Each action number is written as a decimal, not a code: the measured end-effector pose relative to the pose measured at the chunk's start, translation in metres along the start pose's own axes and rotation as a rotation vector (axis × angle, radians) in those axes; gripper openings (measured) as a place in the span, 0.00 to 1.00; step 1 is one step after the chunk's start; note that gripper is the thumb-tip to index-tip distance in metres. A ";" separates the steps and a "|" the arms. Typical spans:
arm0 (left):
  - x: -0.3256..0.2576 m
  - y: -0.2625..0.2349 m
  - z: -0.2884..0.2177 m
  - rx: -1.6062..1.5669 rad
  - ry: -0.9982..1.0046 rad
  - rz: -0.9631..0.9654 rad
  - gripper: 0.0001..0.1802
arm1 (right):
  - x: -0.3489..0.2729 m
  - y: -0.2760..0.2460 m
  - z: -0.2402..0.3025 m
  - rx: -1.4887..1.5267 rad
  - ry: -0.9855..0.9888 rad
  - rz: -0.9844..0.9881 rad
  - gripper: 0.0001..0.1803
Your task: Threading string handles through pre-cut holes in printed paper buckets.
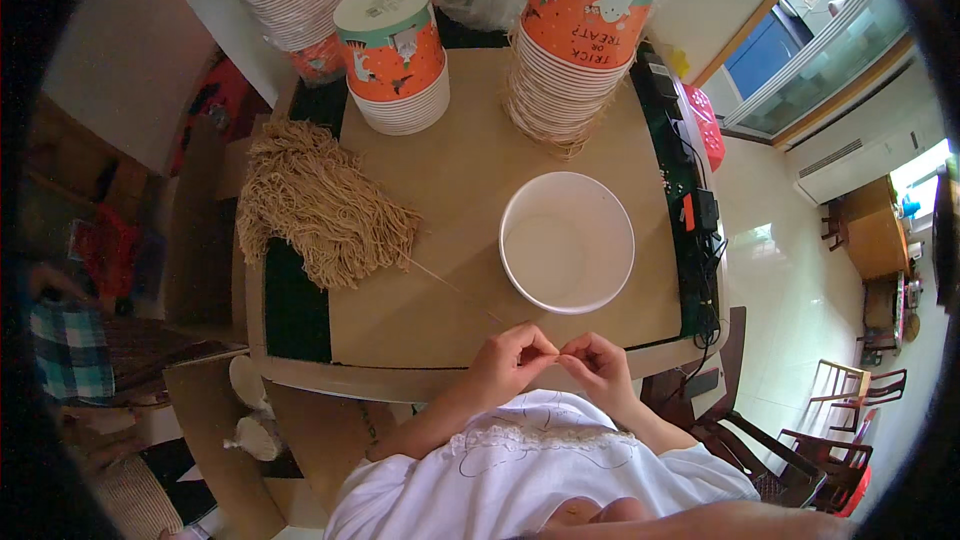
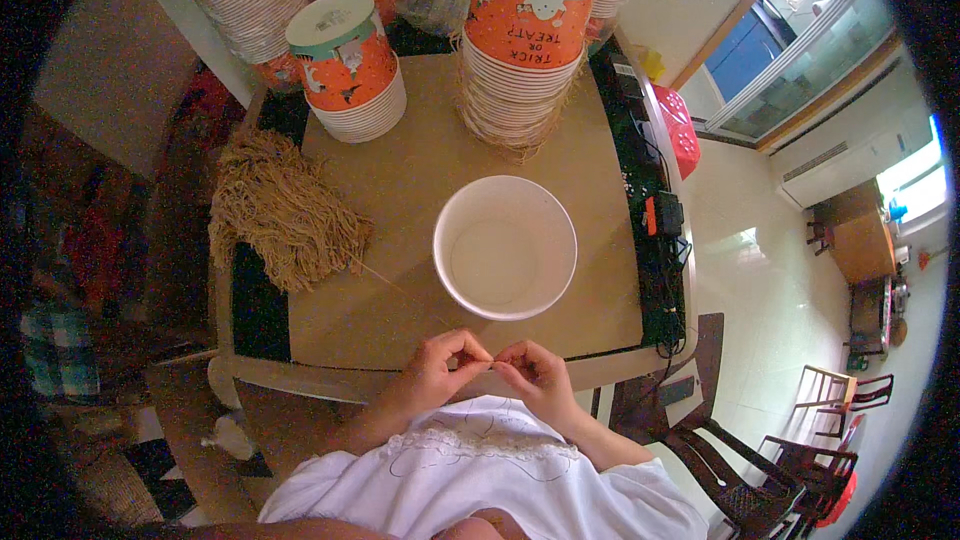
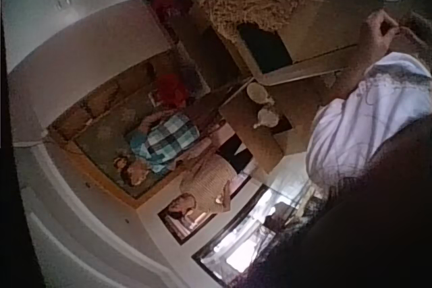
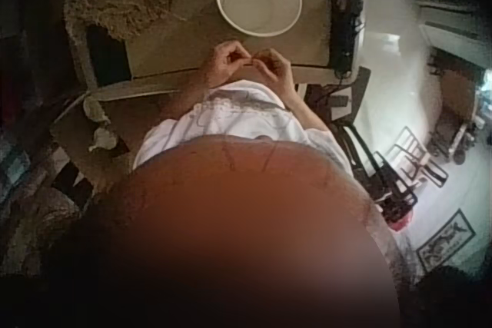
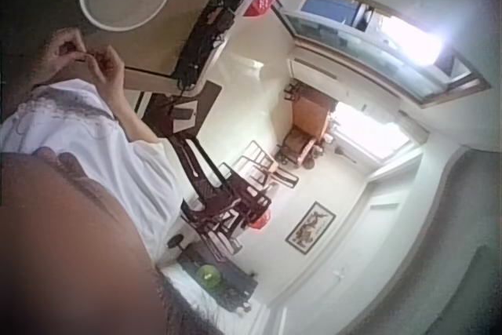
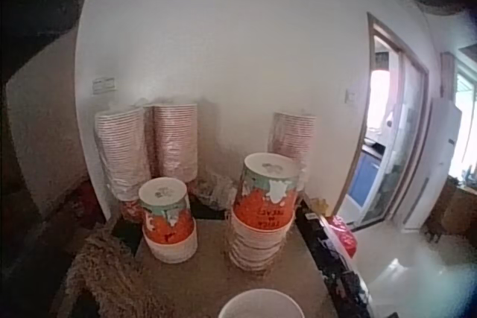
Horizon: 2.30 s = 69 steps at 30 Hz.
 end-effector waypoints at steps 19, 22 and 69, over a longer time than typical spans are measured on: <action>0.198 0.007 -0.047 1.042 0.411 0.338 0.14 | -0.047 -0.167 0.123 0.352 -0.731 -0.683 0.10; 0.202 -0.007 -0.016 1.023 0.212 0.382 0.11 | -0.029 -0.148 0.135 0.187 -0.729 -0.601 0.06; 0.140 -0.033 -0.018 0.181 0.137 0.171 0.12 | 0.107 -0.039 0.094 -1.134 -0.662 -0.218 0.05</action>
Point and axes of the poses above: each hand's wrist, its own x-axis towards the middle knuckle, its own y-axis out of the palm, z = x × y, the point moved 6 cm from there along x, towards the middle knuckle, and after that the axes turned 13 degrees about -x, right-handed, at the moved point
